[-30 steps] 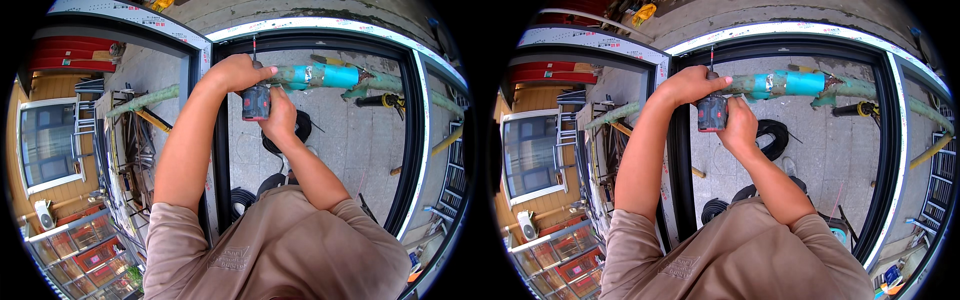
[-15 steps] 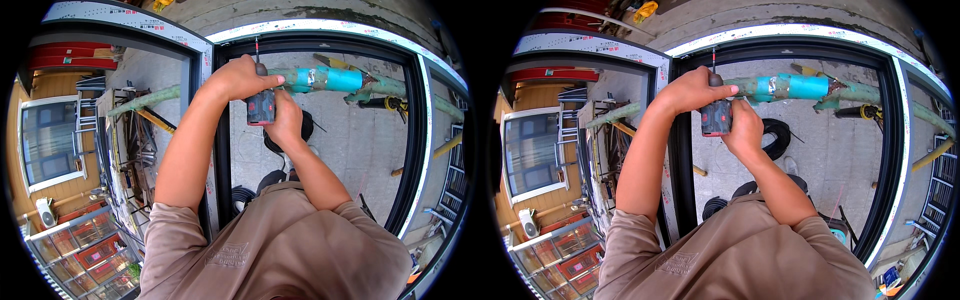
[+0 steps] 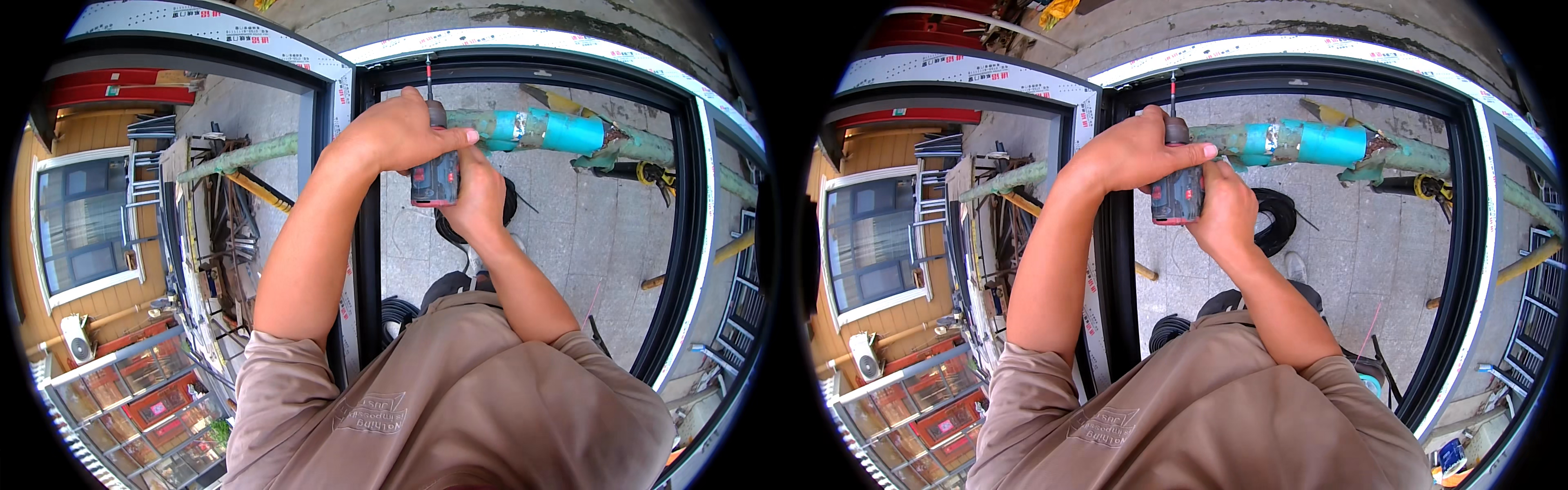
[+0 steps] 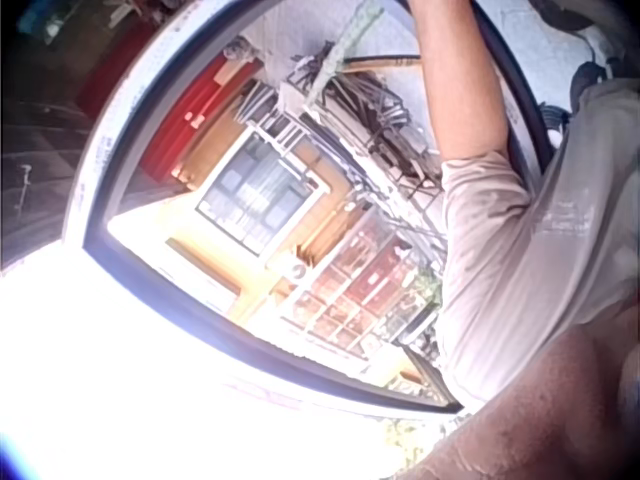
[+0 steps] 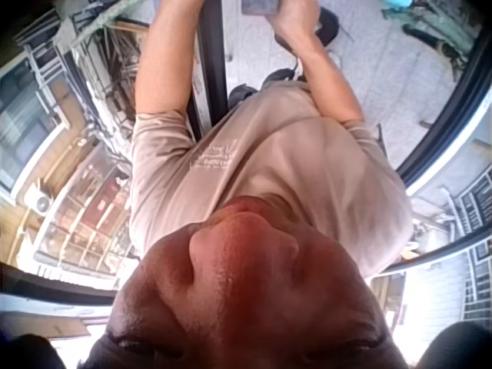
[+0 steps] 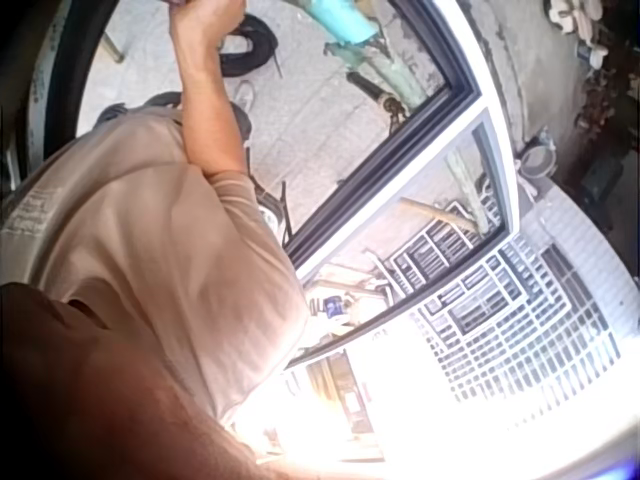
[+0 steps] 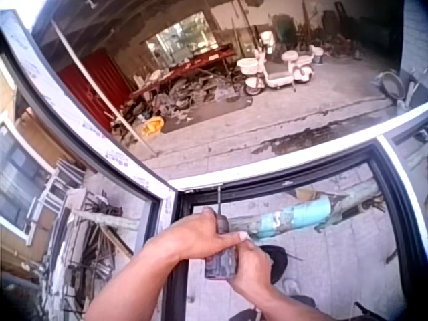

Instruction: The person marks a position on a window frame with a pen, selects screws and a bracket from a container, and then secures the bracket into the frame using a power drill.

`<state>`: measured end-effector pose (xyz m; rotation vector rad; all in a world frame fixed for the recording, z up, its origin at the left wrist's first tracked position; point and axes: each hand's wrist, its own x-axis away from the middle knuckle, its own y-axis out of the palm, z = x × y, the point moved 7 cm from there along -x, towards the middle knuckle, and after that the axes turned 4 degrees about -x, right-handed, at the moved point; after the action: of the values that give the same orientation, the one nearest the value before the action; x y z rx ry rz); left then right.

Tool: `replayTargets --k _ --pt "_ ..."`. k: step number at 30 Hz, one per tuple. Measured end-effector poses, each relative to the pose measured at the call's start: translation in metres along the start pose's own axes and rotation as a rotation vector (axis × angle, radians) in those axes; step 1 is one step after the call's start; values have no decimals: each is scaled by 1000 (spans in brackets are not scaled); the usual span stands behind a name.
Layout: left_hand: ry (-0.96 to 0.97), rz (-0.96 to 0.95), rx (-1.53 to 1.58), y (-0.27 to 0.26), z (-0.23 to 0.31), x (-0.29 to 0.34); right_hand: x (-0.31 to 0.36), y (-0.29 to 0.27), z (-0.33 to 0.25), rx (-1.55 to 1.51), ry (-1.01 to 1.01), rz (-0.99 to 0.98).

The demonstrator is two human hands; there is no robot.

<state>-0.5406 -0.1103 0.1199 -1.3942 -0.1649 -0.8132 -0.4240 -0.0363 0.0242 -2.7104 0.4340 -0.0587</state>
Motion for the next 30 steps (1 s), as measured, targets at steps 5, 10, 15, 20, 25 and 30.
replayTargets --k 5,10,15,20,25,30 --pt "-34 -79 129 -1 5 2 -1 -4 -2 -21 -25 9" --pt "-41 -53 165 5 -5 -5 -1 -6 -5 24 -49 40" --pt "-22 3 139 5 -3 -5 -1 -8 -5 -7 -49 53" --pt "-45 -29 170 4 -1 -3 -2 -5 -4 -15 -36 35" --pt "-18 -31 158 2 4 -4 -3 -4 3 4 -66 41" --pt "-30 6 162 6 -4 -8 -3 -1 4 51 -15 -12"
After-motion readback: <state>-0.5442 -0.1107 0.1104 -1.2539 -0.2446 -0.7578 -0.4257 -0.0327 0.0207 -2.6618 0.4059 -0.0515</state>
